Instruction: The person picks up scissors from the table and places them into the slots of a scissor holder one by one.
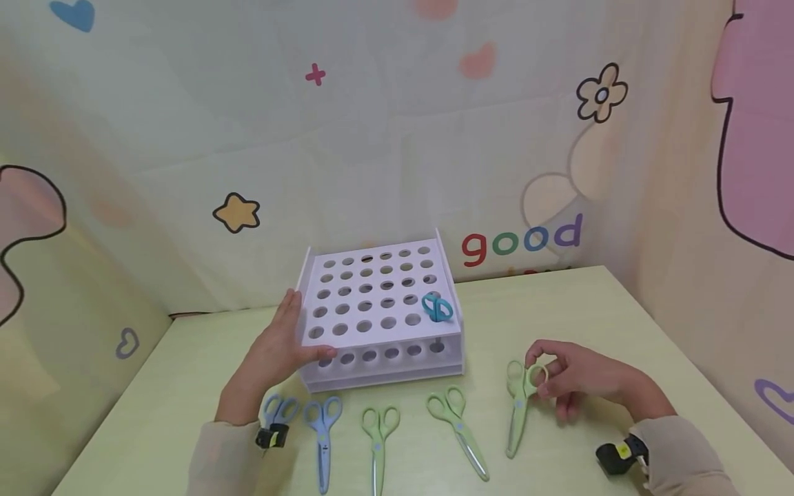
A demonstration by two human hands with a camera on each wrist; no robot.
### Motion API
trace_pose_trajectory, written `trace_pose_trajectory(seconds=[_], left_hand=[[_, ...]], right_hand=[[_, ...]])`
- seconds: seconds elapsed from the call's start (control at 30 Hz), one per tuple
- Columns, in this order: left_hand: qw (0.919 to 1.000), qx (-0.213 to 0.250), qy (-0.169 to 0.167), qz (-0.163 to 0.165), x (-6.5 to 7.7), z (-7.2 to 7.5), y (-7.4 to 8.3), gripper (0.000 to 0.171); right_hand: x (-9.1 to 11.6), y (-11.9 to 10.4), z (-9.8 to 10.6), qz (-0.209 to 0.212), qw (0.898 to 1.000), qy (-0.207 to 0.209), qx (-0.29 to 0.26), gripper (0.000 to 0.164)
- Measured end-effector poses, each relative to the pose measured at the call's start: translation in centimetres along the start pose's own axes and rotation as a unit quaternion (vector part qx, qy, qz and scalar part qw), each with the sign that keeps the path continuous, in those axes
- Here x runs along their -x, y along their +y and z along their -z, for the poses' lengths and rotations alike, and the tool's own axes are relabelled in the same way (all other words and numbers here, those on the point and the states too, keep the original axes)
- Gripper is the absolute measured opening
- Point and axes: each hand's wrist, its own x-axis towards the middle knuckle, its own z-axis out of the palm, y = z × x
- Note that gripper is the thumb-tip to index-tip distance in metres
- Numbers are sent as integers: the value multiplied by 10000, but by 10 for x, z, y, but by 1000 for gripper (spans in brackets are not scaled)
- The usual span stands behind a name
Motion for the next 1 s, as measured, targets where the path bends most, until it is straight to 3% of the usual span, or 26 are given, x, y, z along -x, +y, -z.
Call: trace_pose_trajectory(seconds=[0.33, 0.6, 1.0], left_hand=[[10000, -5, -6, -81, 0, 1, 0, 130], [10000, -27, -16, -71, 2, 2, 2, 128], [9999, -62, -17, -82, 1, 2, 1, 130]], right_hand=[[1, -17, 0, 220, 9965, 772, 240, 21], [1, -34, -9, 394, 9918, 1157, 369, 17], [1, -56, -16, 572, 9845, 1616, 365, 26]])
